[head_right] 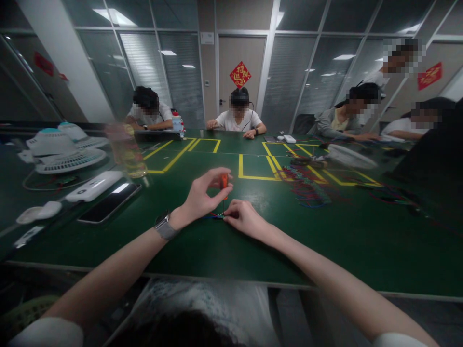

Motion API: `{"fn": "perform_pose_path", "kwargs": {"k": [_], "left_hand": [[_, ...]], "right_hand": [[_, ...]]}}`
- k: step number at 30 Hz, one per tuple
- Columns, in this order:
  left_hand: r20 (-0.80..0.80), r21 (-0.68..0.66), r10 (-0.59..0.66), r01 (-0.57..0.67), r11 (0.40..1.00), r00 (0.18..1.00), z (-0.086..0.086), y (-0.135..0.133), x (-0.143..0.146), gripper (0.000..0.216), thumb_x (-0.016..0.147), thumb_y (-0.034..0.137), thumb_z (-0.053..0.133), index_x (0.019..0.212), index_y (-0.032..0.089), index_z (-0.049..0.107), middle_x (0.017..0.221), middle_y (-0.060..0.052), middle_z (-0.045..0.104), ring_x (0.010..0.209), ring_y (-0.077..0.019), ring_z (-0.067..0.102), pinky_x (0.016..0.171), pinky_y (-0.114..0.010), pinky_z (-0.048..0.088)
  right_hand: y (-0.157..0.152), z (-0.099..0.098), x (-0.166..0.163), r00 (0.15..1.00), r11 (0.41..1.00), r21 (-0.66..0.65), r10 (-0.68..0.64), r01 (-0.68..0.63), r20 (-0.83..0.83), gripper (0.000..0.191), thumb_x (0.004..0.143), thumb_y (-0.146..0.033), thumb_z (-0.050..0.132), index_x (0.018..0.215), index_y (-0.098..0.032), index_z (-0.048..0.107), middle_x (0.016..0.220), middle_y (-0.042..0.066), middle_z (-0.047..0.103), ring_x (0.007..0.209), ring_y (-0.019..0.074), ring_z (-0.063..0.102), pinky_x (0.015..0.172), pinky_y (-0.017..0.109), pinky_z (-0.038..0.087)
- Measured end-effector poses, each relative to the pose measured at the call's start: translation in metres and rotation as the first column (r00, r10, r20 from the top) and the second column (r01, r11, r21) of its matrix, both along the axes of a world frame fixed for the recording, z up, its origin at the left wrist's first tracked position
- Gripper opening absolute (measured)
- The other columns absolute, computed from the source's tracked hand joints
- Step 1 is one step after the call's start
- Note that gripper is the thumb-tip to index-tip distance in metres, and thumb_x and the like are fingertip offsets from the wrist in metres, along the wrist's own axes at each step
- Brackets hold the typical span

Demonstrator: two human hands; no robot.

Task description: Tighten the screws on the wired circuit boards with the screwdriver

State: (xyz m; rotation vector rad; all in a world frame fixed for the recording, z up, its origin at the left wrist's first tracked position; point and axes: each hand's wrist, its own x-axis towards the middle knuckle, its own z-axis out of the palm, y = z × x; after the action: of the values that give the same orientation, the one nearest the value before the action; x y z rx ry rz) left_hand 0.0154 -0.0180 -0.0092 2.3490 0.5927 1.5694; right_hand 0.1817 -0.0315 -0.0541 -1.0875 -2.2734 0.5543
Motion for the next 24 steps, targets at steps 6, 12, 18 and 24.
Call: {"fn": "perform_pose_path", "kwargs": {"k": [6,12,18,24], "left_hand": [[0.070,-0.102,-0.079,0.086,0.991,0.994,0.002,-0.007,0.007,0.026,0.091,0.022,0.050,0.117,0.019,0.052,0.109,-0.007,0.061,0.083,-0.0113,0.065,0.071,-0.022,0.057],[0.074,0.067,0.117,-0.122,0.990,0.990,0.004,0.000,0.004,0.020,0.082,0.030,0.065,0.097,0.018,0.059,0.087,0.000,0.050,0.072,-0.0086,0.055,0.058,-0.017,0.051],[0.052,-0.036,-0.014,0.016,0.999,0.999,0.013,0.000,0.002,0.021,0.094,0.023,0.044,0.109,0.017,0.057,0.103,-0.007,0.059,0.082,-0.0107,0.062,0.070,-0.022,0.054],[0.046,-0.043,0.054,-0.052,0.998,0.997,0.016,0.000,0.012,0.016,0.086,0.027,0.060,0.099,0.020,0.064,0.088,-0.002,0.056,0.072,-0.0098,0.057,0.061,-0.021,0.051]], "right_hand": [[0.000,-0.002,-0.001,1.000,1.000,0.009,-0.021,0.021,0.006,0.008,0.076,-0.012,0.064,0.077,-0.014,0.071,0.079,0.005,0.063,0.065,0.0136,0.056,0.064,0.027,0.046],[0.002,0.000,-0.001,0.998,0.998,-0.041,-0.056,0.056,0.013,0.007,0.073,-0.014,0.068,0.079,-0.014,0.072,0.076,0.004,0.063,0.065,0.0140,0.057,0.063,0.027,0.046],[0.002,-0.003,0.000,0.998,0.998,-0.026,-0.051,0.050,-0.021,0.007,0.073,-0.015,0.067,0.078,-0.014,0.072,0.076,0.004,0.064,0.064,0.0132,0.056,0.062,0.026,0.046],[0.004,-0.008,0.001,0.992,0.995,-0.069,-0.075,0.068,-0.102,0.005,0.071,-0.016,0.069,0.075,-0.015,0.071,0.073,0.002,0.063,0.063,0.0126,0.057,0.061,0.025,0.046]]}}
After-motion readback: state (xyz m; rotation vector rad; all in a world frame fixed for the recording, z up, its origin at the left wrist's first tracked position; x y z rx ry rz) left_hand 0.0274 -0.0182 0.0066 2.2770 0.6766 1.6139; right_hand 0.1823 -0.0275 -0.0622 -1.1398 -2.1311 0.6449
